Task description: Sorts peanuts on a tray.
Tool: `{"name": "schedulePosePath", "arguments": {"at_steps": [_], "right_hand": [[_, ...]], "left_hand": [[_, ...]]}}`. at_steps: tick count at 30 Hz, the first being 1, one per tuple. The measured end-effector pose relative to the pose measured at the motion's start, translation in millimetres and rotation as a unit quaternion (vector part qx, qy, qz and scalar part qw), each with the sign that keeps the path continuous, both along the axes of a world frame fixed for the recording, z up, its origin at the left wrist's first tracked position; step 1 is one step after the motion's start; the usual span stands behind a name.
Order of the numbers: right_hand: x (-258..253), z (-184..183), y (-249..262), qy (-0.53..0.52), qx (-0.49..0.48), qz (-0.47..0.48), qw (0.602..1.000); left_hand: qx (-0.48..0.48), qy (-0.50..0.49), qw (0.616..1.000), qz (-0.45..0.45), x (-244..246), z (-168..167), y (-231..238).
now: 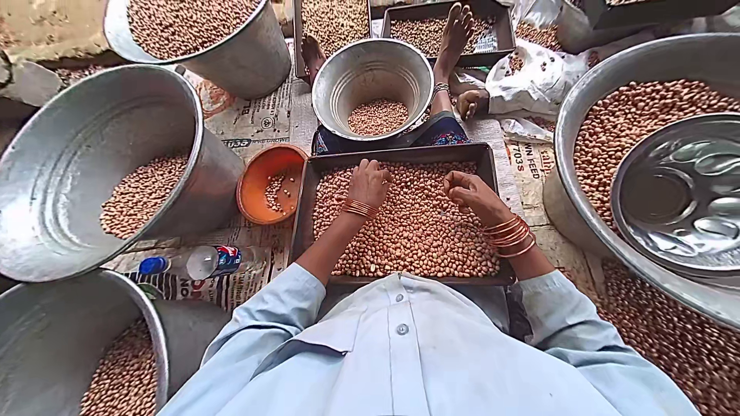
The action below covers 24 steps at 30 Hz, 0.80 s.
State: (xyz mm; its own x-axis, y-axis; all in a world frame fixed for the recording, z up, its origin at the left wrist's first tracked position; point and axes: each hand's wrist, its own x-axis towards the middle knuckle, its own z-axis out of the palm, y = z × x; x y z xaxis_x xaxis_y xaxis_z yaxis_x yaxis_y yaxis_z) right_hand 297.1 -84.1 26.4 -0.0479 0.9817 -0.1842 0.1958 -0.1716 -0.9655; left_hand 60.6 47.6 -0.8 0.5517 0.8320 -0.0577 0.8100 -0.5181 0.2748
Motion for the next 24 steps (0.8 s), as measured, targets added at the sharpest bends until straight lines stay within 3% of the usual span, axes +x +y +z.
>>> {"name": "schedulePosePath", "arguments": {"at_steps": [3, 6, 8, 10, 14, 17, 24], "right_hand": [[-5.2, 11.6, 22.1, -0.195, 0.017, 0.059, 0.979], [-22.4, 5.5, 57.7, -0.379, 0.049, 0.139, 0.913], [-39.2, 2.6, 71.5, -0.437, 0.067, 0.165, 0.882], [-50.3, -12.0, 83.3, -0.481, 0.102, 0.169, 0.854], [-58.9, -34.1, 92.7, -0.521, 0.112, 0.168, 0.829], [-55.7, -37.5, 90.3, -0.5, 0.122, 0.155, 0.843], [-47.8, -41.1, 88.8, -0.46, 0.094, 0.122, 0.875]], "left_hand": [[-0.007, 0.026, 1.0, 0.002, 6.7, -9.9, -0.5], [0.002, 0.029, 1.0, -0.007, 5.3, -11.3, -2.4], [-0.008, -0.008, 1.0, 0.006, -3.5, -9.2, -1.1], [-0.045, -0.111, 0.99, 0.07, -22.0, 0.3, 8.7], [-0.054, -0.243, 0.945, 0.213, -72.3, 11.3, 38.0], [-0.03, -0.211, 0.956, 0.203, -84.5, 6.7, 41.7], [-0.045, -0.136, 0.977, 0.161, -61.3, 0.6, 28.7]]}}
